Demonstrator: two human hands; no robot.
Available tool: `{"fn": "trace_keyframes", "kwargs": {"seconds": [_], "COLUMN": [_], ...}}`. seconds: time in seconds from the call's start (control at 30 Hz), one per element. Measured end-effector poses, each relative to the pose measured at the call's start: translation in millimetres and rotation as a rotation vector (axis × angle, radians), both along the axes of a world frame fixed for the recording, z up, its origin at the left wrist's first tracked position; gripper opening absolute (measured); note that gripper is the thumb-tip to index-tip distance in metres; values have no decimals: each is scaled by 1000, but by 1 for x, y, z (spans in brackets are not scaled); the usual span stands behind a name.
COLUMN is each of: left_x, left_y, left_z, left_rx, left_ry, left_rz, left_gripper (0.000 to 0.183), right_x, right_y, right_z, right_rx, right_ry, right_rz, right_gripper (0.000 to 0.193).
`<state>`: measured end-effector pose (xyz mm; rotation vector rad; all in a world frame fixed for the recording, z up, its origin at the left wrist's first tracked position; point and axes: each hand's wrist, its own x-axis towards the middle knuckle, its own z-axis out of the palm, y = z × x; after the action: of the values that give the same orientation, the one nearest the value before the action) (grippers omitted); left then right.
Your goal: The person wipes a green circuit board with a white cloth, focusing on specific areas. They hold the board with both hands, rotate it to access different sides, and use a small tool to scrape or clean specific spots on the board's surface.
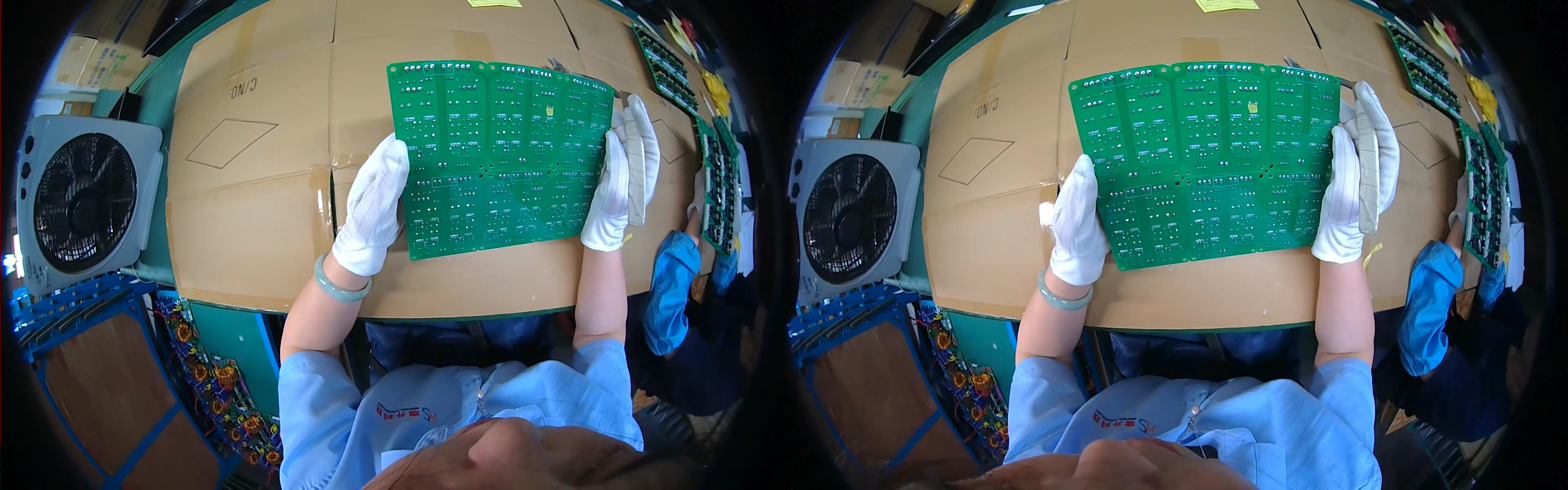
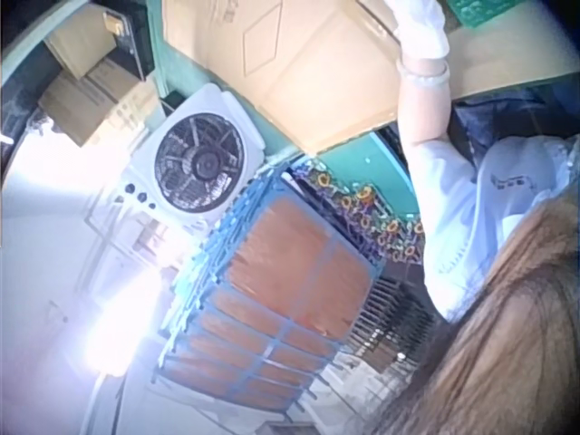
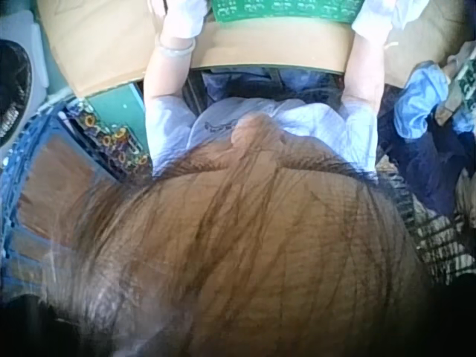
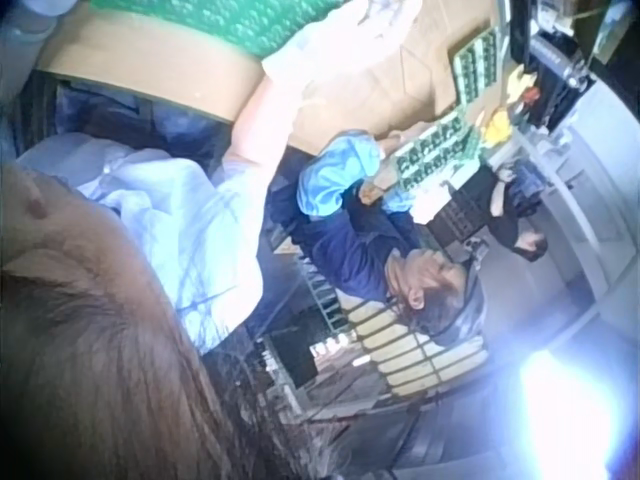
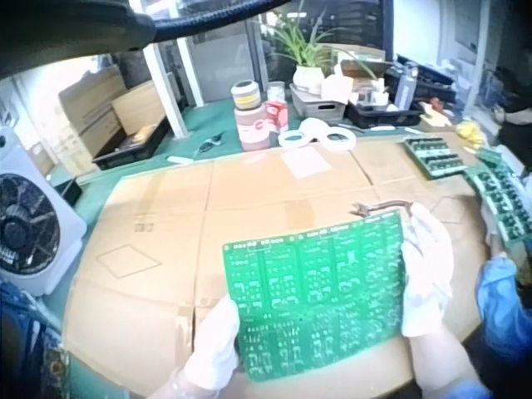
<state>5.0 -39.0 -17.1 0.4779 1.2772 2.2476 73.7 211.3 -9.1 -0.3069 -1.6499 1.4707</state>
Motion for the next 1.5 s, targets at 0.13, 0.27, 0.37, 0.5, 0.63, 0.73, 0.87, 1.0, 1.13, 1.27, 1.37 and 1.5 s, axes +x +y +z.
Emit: {"fn": "trace_keyframes", "kwargs": {"seconds": [0.13,0.27,0.37,0.5,0.63,0.73,0.87,1.0,1.13,1.27,1.37,1.5], "left_x": [0,-1,0,1,2,1,2,3,3,1,-1,-1], "left_y": [0,-1,1,-1,1,3,5,6,8,7,7,7], "left_z": [2,1,4,4,4,-2,1,2,4,-1,-4,-4], "left_rx": [18,45,-4,-55,49,90,65,106,68,44,-10,-12], "left_ry": [-126,-82,-47,0,-91,-179,-185,-238,-234,-187,-222,-158], "left_rz": [-23,-33,-6,23,24,56,86,84,100,139,177,201], "left_gripper": [49,48,47,44,41,41,39,39,39,38,41,40], "right_x": [-4,-2,-2,-2,1,1,3,2,1,2,3,5], "right_y": [-3,4,4,0,2,1,0,0,1,3,1,1], "right_z": [-1,-5,-4,-1,-2,-3,0,-2,-3,-4,-2,-2], "right_rx": [-8,59,81,20,41,43,-10,42,-2,20,-40,-29], "right_ry": [131,86,79,88,89,91,88,77,109,91,108,103], "right_rz": [-43,-71,-80,-48,-7,-42,-7,-28,8,8,45,69], "right_gripper": [39,37,38,39,41,41,41,41,40,40,40,41]}}
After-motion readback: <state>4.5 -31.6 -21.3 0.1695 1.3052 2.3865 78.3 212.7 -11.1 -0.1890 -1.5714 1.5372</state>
